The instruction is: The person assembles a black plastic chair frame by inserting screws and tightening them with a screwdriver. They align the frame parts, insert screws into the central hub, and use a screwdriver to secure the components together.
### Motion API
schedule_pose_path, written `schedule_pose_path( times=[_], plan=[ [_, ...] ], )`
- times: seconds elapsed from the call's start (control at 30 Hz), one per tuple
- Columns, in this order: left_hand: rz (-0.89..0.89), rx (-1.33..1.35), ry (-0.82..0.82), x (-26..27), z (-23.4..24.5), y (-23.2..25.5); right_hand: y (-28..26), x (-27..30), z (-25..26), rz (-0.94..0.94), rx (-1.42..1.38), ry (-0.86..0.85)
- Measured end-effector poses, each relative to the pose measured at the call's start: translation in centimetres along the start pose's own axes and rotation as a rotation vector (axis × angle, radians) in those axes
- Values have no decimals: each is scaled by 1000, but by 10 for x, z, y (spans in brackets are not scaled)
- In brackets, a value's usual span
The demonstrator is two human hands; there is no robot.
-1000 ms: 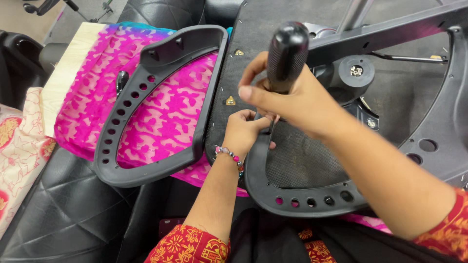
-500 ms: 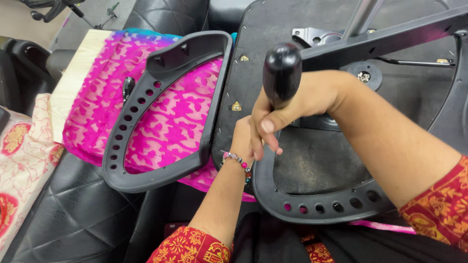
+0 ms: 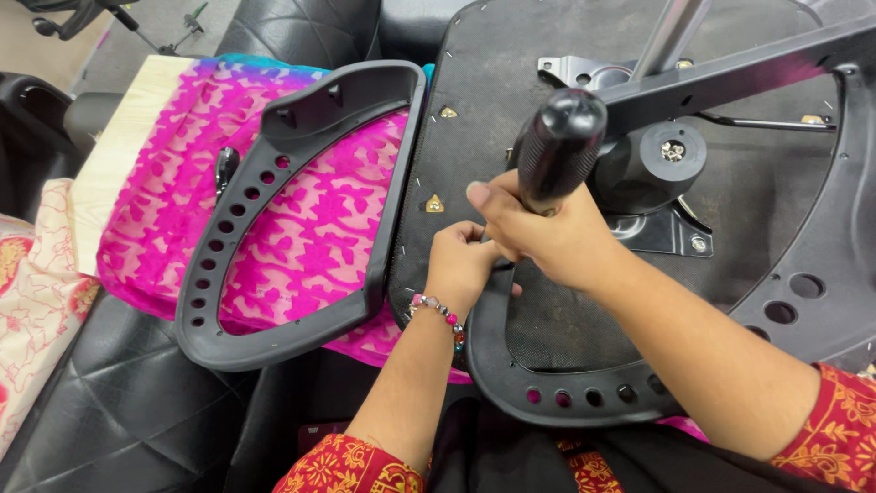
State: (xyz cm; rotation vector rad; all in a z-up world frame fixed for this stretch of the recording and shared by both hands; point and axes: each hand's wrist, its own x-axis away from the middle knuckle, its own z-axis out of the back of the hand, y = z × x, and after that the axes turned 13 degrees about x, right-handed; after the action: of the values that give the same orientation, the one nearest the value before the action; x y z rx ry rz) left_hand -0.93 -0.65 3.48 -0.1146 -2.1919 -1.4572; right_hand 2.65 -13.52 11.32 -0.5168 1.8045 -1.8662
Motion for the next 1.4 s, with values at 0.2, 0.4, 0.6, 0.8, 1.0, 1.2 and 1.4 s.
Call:
schedule_pose_path(
  times=[0.2,0.4,0.6,0.8,1.0,1.2,1.4],
  plan=[
    [20,1,21,-19,15,-25,0,5,-21,32,145,406],
    [-1008,-895,-143,-35,26,-37,-10,16,-36,260,245,196],
    [-58,37,-30,-15,13,-24,-18,5,-7,-48,174,-111],
    [-56,170,-71,-6,4,-9,-25,0,17,-30,-171,-370],
    [-162,48,-101,1,-2,-1,-31,-9,23,187,142,-420],
    [-312,156,-229,-1,7,-13,-39,-36,14,155,355,-510],
    [30,194,7,-13,4,-21,-33,-25,13,-110,198,-605]
  ],
)
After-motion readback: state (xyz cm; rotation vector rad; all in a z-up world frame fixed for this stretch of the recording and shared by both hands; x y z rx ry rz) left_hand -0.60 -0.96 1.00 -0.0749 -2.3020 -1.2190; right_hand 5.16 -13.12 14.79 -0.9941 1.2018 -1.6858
